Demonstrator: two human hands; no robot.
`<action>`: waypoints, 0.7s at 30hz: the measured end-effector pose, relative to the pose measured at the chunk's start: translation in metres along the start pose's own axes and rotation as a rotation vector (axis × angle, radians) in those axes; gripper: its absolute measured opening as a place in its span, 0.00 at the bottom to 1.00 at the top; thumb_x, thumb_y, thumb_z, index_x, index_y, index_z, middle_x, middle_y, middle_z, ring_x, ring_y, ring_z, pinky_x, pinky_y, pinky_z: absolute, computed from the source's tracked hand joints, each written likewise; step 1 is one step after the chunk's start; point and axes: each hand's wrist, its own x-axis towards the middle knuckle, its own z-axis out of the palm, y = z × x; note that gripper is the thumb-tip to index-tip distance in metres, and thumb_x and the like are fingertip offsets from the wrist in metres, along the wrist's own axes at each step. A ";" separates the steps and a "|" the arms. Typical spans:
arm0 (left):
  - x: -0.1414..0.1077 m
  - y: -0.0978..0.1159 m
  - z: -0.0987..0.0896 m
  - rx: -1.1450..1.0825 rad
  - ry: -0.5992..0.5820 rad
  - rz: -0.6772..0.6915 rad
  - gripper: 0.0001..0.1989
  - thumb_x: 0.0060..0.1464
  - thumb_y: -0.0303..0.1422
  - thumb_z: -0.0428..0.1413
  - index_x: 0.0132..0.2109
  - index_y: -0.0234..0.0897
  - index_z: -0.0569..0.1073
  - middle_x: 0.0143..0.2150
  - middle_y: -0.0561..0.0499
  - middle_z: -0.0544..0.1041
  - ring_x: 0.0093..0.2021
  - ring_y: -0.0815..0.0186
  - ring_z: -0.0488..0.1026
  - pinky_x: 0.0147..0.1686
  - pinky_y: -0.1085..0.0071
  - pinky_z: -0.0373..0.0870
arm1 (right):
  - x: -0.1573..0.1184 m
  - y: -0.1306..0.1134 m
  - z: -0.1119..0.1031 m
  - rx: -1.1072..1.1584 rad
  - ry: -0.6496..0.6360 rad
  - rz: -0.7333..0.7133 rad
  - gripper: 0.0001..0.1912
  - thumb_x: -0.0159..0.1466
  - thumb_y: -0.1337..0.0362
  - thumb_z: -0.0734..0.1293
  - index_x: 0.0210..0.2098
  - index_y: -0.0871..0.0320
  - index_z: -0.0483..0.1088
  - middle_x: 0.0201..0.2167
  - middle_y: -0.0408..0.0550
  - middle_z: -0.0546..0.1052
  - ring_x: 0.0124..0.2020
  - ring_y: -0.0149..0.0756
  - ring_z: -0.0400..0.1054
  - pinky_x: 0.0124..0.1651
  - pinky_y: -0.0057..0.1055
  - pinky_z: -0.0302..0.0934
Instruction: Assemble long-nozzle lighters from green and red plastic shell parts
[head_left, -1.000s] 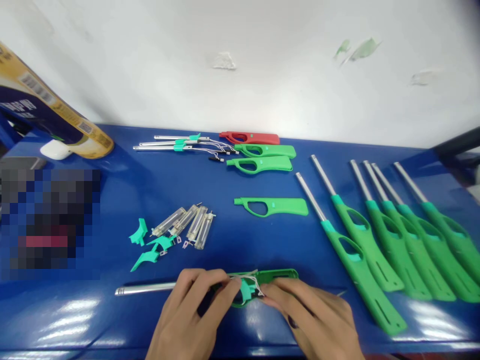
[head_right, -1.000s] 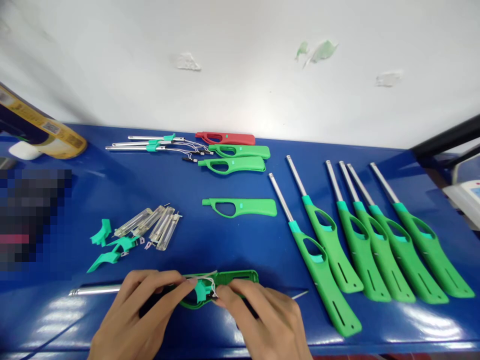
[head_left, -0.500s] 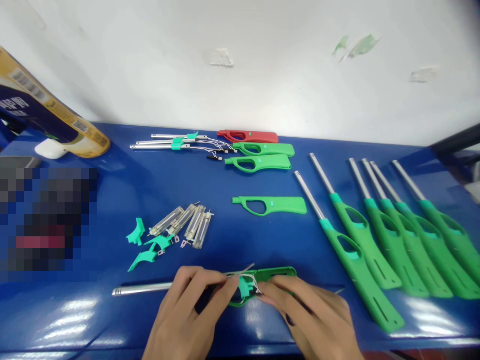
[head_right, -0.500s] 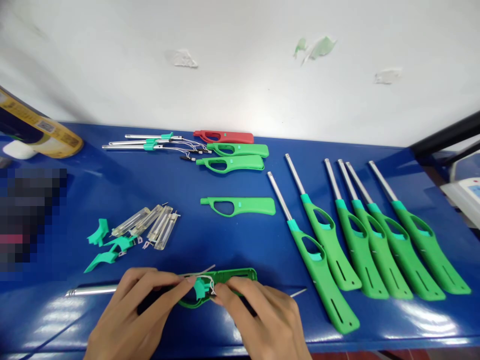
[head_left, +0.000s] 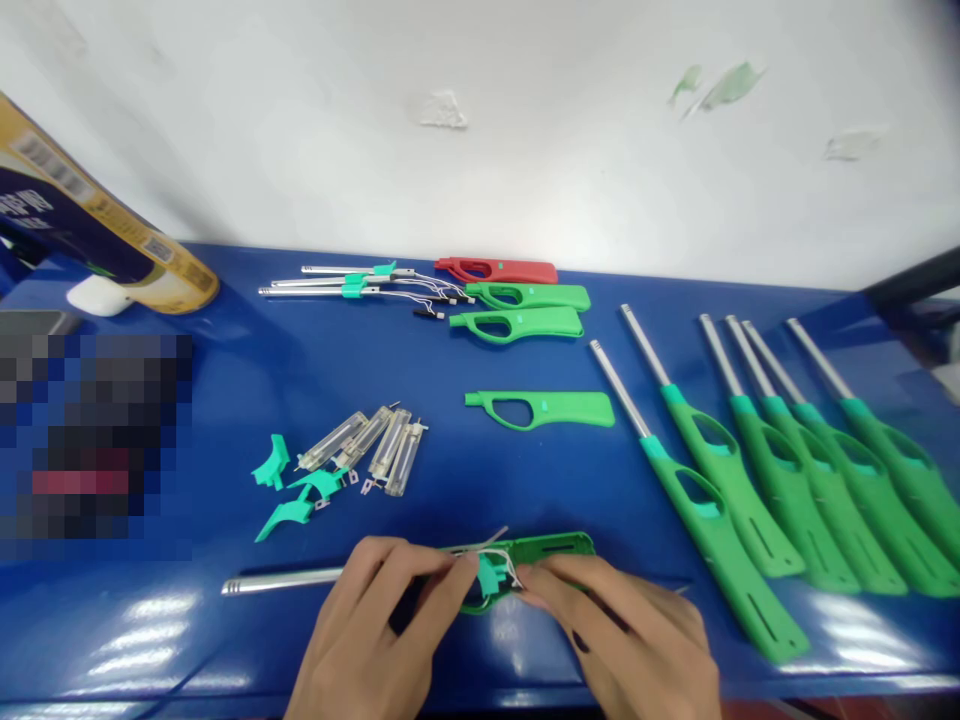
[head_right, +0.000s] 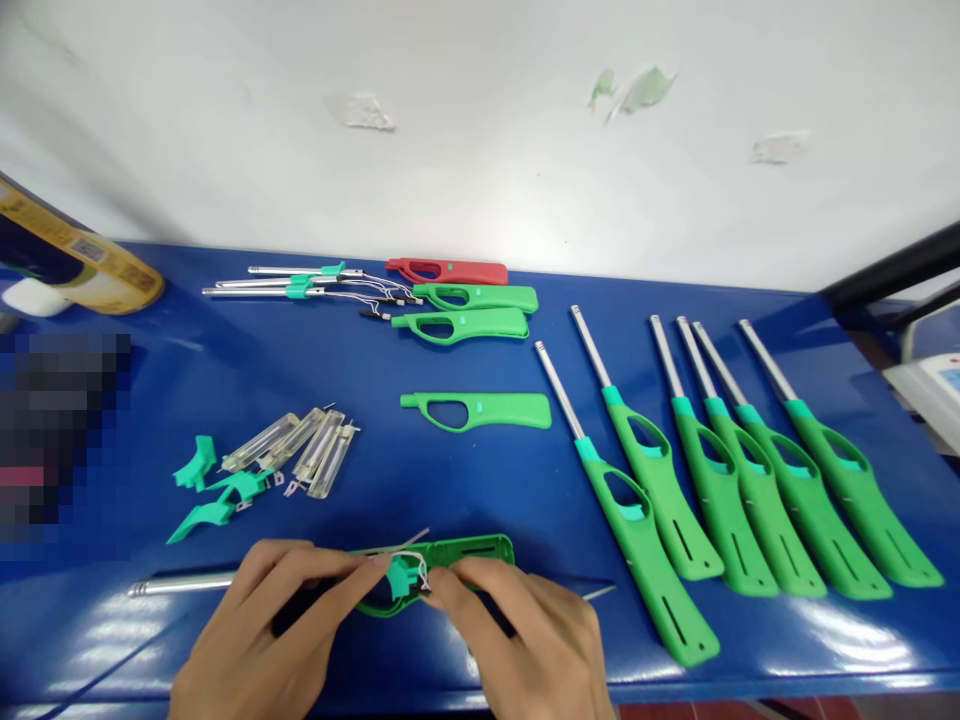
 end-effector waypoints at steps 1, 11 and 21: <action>0.000 0.000 0.000 -0.001 -0.005 -0.003 0.22 0.70 0.15 0.49 0.60 0.38 0.78 0.47 0.48 0.76 0.46 0.64 0.67 0.48 0.71 0.70 | 0.000 0.000 0.000 0.000 0.002 -0.002 0.17 0.81 0.70 0.56 0.51 0.53 0.76 0.43 0.44 0.85 0.39 0.28 0.81 0.44 0.26 0.67; 0.006 0.004 0.000 -0.002 -0.028 -0.043 0.20 0.69 0.14 0.51 0.58 0.36 0.78 0.45 0.49 0.76 0.44 0.66 0.68 0.46 0.72 0.70 | -0.009 0.006 -0.001 0.002 0.020 -0.025 0.17 0.80 0.67 0.58 0.52 0.53 0.78 0.45 0.42 0.85 0.41 0.29 0.83 0.49 0.24 0.70; 0.007 0.006 -0.002 -0.025 -0.016 -0.048 0.22 0.67 0.11 0.49 0.56 0.36 0.77 0.44 0.48 0.74 0.43 0.65 0.67 0.44 0.69 0.70 | -0.010 0.006 0.000 -0.001 0.035 0.009 0.15 0.79 0.68 0.61 0.50 0.52 0.80 0.44 0.41 0.86 0.38 0.29 0.83 0.47 0.25 0.72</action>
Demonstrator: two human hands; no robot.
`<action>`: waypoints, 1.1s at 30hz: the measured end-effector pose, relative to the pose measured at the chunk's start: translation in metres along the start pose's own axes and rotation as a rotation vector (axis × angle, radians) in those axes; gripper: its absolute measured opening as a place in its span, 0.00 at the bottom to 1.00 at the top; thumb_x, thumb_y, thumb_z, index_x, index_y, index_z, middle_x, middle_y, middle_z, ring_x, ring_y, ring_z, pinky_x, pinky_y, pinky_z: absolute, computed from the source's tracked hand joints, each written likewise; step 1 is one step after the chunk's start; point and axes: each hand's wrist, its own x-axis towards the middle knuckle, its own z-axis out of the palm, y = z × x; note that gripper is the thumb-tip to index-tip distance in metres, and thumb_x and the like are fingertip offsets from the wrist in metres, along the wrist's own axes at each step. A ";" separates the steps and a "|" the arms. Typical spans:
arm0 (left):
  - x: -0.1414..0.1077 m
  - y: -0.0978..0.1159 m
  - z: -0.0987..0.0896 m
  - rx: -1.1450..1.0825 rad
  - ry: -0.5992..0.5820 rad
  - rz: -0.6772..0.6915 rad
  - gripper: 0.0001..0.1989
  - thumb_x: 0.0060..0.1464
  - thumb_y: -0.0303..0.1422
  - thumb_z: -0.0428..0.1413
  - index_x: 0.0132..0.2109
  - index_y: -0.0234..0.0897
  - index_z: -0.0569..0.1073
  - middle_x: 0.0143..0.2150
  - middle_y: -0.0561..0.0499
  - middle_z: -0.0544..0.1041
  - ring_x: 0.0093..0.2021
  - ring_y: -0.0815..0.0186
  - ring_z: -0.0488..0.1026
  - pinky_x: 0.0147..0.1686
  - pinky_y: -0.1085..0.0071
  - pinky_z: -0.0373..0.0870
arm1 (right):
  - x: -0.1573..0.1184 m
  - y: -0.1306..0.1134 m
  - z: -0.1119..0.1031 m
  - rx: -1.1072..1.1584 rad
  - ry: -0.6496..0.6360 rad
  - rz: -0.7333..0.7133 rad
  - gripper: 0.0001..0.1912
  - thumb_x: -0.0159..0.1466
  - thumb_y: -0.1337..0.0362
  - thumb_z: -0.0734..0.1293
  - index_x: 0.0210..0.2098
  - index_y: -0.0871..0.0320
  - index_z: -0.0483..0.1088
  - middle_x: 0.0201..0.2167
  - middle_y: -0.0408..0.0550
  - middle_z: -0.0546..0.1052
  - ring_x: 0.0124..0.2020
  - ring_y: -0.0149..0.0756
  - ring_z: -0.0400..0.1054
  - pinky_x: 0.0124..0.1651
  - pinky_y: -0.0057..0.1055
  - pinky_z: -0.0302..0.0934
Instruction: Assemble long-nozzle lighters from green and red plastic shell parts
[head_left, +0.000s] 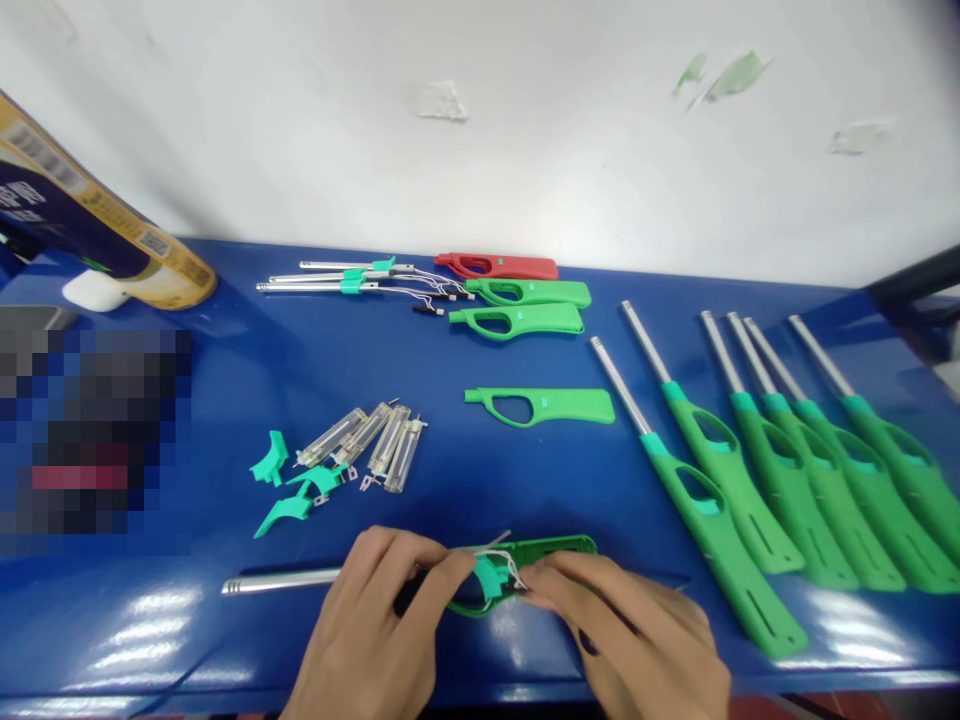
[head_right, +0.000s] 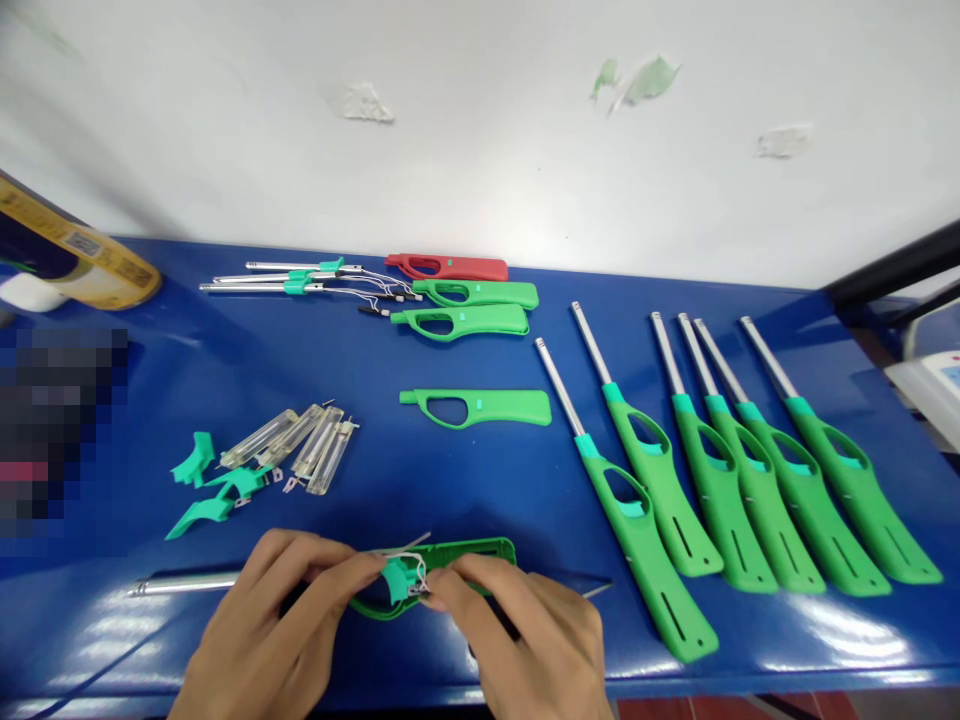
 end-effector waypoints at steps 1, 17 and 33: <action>0.000 0.000 0.000 -0.005 0.002 -0.003 0.22 0.67 0.11 0.49 0.56 0.36 0.77 0.44 0.48 0.74 0.43 0.65 0.67 0.44 0.69 0.70 | 0.000 -0.001 0.001 -0.005 0.012 0.005 0.15 0.79 0.68 0.61 0.49 0.52 0.80 0.44 0.41 0.86 0.38 0.30 0.83 0.48 0.25 0.71; -0.003 -0.004 0.003 -0.005 0.013 0.042 0.19 0.70 0.14 0.50 0.55 0.35 0.79 0.45 0.48 0.76 0.46 0.64 0.67 0.48 0.71 0.70 | 0.005 -0.001 0.006 0.157 0.016 0.057 0.12 0.77 0.66 0.63 0.47 0.54 0.80 0.40 0.45 0.85 0.34 0.31 0.82 0.38 0.23 0.73; -0.012 -0.011 -0.004 0.036 0.022 0.070 0.19 0.72 0.19 0.50 0.63 0.35 0.78 0.53 0.45 0.82 0.51 0.60 0.71 0.49 0.65 0.73 | 0.007 -0.003 0.007 0.137 0.016 0.057 0.15 0.80 0.66 0.60 0.48 0.54 0.79 0.41 0.45 0.85 0.37 0.30 0.81 0.39 0.23 0.72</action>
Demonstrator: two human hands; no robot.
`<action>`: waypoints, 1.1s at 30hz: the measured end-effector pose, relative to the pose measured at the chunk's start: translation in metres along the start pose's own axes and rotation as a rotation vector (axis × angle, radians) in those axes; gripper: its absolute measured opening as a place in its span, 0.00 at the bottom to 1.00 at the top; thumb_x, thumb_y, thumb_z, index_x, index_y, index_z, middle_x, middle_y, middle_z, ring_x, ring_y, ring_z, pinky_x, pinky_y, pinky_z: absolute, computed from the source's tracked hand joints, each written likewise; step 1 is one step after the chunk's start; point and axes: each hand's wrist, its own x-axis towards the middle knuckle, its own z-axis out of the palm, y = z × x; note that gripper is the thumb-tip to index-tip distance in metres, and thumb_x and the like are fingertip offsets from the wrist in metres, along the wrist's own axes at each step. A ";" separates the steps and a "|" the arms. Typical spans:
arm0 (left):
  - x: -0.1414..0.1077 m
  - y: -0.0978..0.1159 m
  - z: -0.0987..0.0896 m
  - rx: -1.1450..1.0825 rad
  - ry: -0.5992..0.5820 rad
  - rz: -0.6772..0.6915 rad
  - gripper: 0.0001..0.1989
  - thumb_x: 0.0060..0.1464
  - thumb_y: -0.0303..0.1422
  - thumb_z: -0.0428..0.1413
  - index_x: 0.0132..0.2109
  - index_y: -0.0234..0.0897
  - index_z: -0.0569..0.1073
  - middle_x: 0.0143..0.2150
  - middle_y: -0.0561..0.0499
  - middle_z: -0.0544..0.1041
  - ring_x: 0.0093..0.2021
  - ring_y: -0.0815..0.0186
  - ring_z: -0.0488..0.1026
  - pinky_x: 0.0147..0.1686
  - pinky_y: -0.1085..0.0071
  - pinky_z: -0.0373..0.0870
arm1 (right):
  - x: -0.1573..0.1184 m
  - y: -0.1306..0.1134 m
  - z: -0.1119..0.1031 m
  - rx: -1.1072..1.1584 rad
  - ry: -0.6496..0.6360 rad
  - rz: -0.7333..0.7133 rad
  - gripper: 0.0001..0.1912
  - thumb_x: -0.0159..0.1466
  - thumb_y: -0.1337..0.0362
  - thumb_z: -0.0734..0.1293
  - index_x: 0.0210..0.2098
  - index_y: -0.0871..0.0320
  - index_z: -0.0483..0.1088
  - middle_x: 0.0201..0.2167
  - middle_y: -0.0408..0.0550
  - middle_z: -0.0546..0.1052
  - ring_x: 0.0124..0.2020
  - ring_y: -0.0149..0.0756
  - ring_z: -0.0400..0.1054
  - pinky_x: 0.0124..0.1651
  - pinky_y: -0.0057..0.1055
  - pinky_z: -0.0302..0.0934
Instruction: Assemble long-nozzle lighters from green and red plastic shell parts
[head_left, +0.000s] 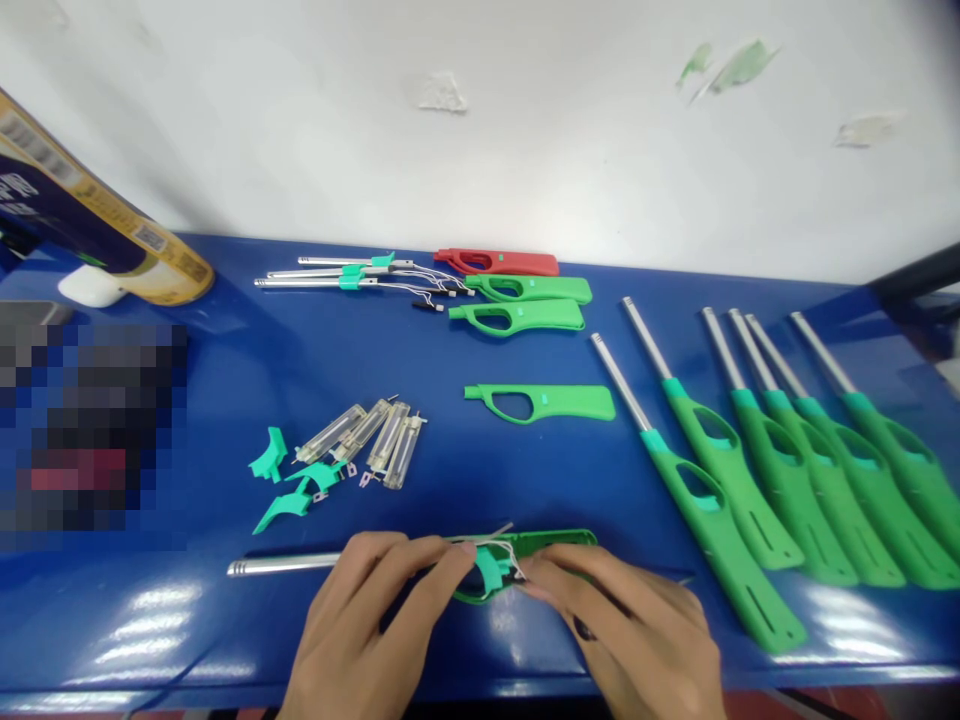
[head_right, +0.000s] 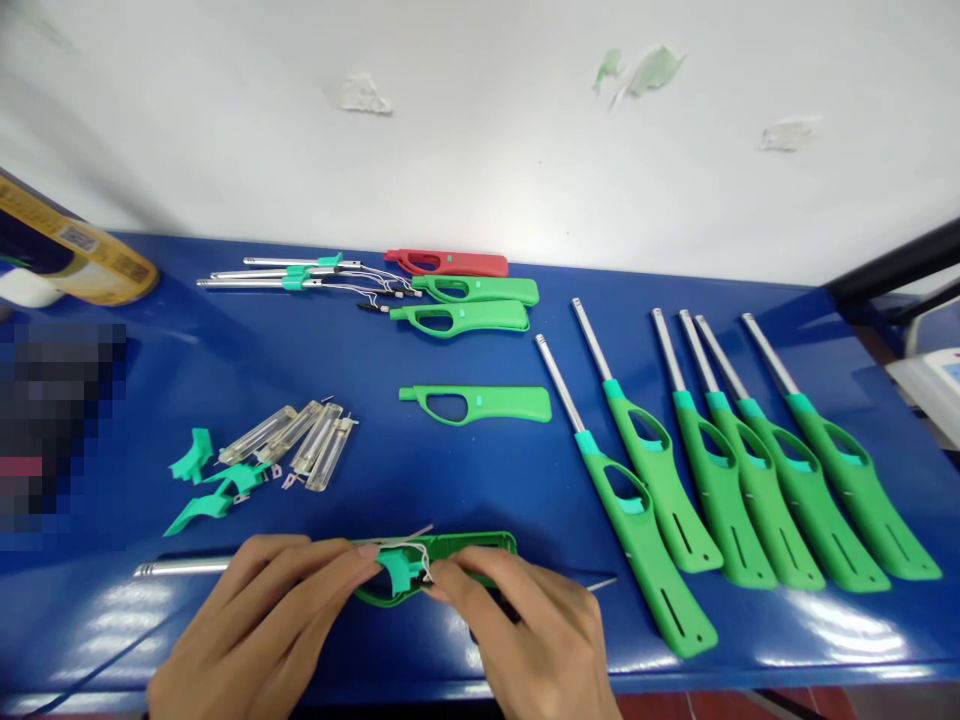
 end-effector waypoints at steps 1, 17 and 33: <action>0.000 -0.001 -0.001 0.002 -0.002 0.008 0.19 0.72 0.20 0.51 0.63 0.35 0.78 0.53 0.45 0.82 0.51 0.59 0.72 0.49 0.65 0.74 | 0.000 0.000 0.000 -0.002 0.002 -0.003 0.15 0.80 0.66 0.60 0.48 0.54 0.79 0.41 0.46 0.85 0.37 0.30 0.81 0.40 0.23 0.72; 0.003 0.004 0.006 0.032 -0.006 -0.019 0.23 0.78 0.25 0.41 0.59 0.40 0.80 0.51 0.46 0.79 0.50 0.61 0.69 0.50 0.68 0.71 | 0.004 -0.003 0.000 -0.027 0.023 -0.009 0.14 0.80 0.66 0.61 0.46 0.55 0.80 0.40 0.45 0.85 0.35 0.29 0.80 0.37 0.24 0.70; 0.009 0.006 0.005 0.056 -0.029 0.020 0.17 0.68 0.16 0.54 0.56 0.34 0.81 0.48 0.44 0.79 0.47 0.61 0.70 0.49 0.64 0.71 | 0.007 -0.003 -0.001 -0.048 0.038 -0.024 0.15 0.79 0.69 0.60 0.47 0.54 0.79 0.39 0.45 0.84 0.34 0.28 0.80 0.36 0.23 0.68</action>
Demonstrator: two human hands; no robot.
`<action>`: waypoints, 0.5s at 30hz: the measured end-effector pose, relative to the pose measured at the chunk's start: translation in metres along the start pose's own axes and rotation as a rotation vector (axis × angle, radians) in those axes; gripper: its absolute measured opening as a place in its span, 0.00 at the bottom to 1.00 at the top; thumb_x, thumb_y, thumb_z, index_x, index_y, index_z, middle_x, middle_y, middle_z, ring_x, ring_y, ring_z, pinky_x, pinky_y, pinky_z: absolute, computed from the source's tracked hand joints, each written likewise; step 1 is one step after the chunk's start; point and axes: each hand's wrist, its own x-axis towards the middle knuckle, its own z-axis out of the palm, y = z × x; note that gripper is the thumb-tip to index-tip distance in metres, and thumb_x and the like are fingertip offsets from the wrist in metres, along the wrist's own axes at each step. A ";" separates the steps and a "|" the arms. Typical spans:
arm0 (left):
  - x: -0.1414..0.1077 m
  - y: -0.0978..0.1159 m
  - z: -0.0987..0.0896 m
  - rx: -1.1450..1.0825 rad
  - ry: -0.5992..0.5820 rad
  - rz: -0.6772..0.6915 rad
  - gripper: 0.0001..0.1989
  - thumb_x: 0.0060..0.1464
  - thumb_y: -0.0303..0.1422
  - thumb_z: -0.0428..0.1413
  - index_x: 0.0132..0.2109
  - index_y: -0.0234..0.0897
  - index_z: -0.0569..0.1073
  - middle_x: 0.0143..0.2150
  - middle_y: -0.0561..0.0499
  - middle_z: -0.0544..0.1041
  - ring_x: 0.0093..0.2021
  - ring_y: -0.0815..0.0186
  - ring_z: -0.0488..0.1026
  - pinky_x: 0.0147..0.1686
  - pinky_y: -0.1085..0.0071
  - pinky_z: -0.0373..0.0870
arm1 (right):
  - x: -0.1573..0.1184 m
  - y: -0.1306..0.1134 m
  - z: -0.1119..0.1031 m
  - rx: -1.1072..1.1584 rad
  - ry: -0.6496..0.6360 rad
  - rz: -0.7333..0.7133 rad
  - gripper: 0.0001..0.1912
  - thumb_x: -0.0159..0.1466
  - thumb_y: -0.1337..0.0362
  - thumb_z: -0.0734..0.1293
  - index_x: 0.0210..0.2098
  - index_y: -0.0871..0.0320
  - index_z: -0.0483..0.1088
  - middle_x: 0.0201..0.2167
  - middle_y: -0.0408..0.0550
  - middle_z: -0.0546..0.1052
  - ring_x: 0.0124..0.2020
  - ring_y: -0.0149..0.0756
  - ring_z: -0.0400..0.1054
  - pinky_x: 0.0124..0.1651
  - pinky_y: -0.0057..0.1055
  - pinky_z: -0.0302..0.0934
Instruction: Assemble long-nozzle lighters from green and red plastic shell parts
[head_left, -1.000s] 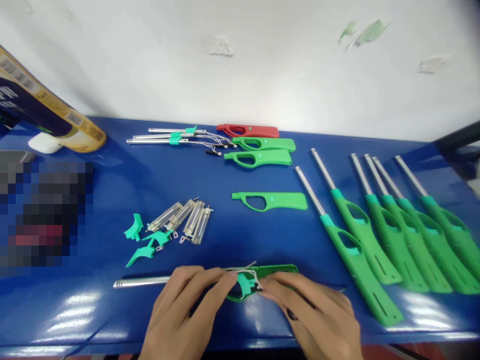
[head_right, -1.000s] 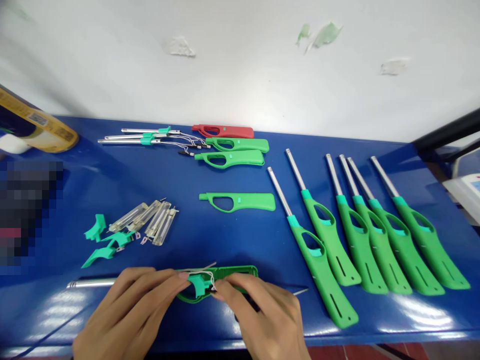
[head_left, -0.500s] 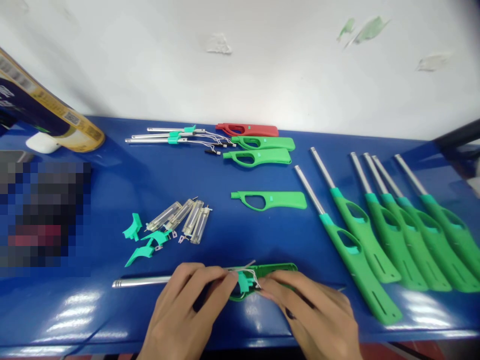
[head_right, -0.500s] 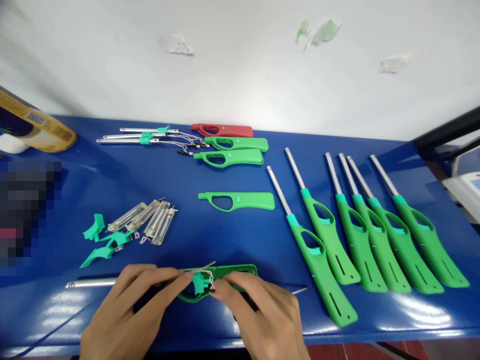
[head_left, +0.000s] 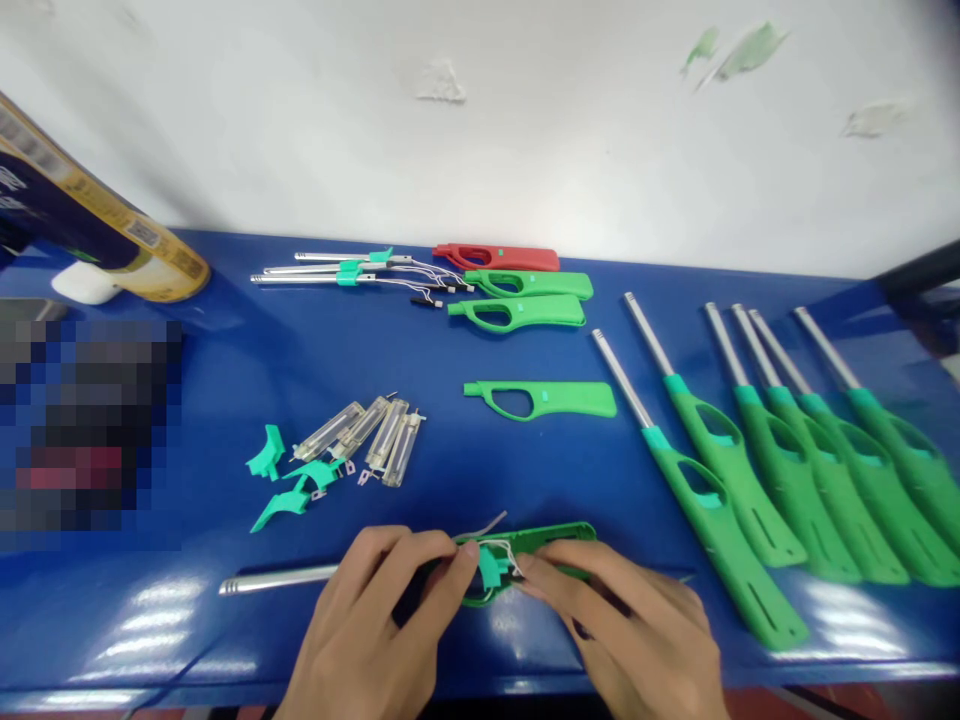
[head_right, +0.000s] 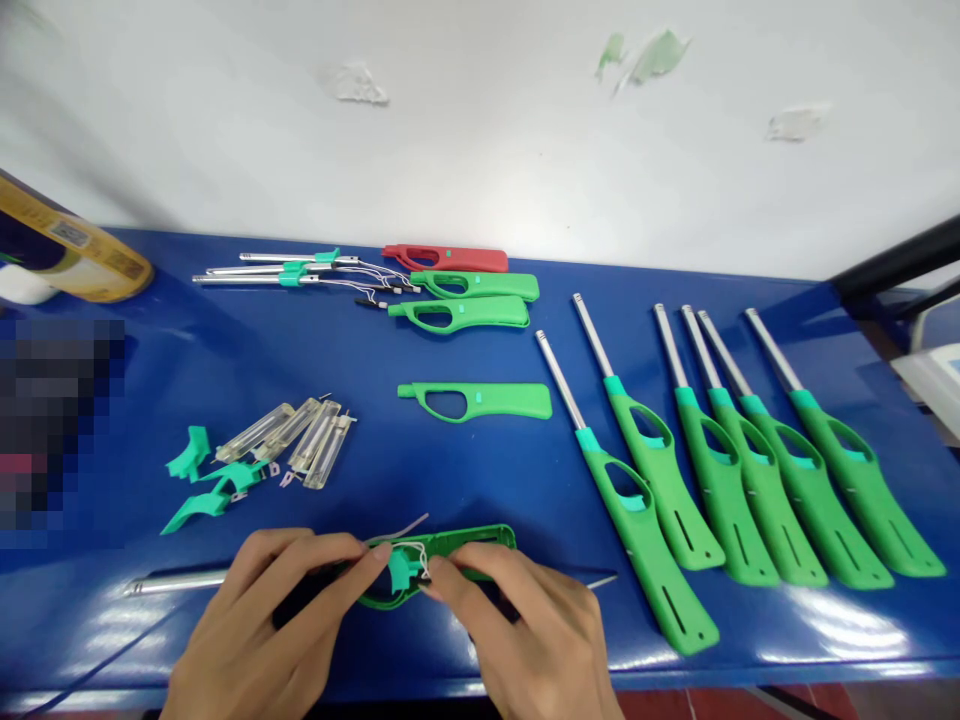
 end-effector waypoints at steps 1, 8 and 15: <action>0.000 0.001 -0.001 0.000 -0.006 0.019 0.17 0.67 0.15 0.55 0.56 0.32 0.81 0.48 0.43 0.80 0.48 0.60 0.71 0.51 0.62 0.70 | 0.001 0.000 -0.001 -0.004 0.000 0.001 0.15 0.80 0.68 0.60 0.47 0.54 0.79 0.39 0.44 0.84 0.34 0.28 0.80 0.36 0.23 0.68; -0.008 0.004 -0.006 0.041 -0.076 0.091 0.14 0.69 0.24 0.61 0.59 0.32 0.80 0.52 0.45 0.82 0.51 0.59 0.73 0.54 0.58 0.68 | 0.006 -0.002 -0.005 -0.037 -0.057 -0.004 0.15 0.81 0.66 0.58 0.46 0.53 0.77 0.39 0.42 0.85 0.33 0.27 0.81 0.39 0.22 0.69; -0.021 -0.003 -0.004 0.103 -0.135 0.152 0.15 0.73 0.23 0.54 0.57 0.40 0.81 0.58 0.51 0.83 0.55 0.58 0.75 0.58 0.54 0.66 | -0.007 -0.008 -0.001 -0.030 -0.052 0.049 0.18 0.76 0.77 0.58 0.49 0.53 0.76 0.42 0.44 0.84 0.37 0.30 0.83 0.42 0.25 0.70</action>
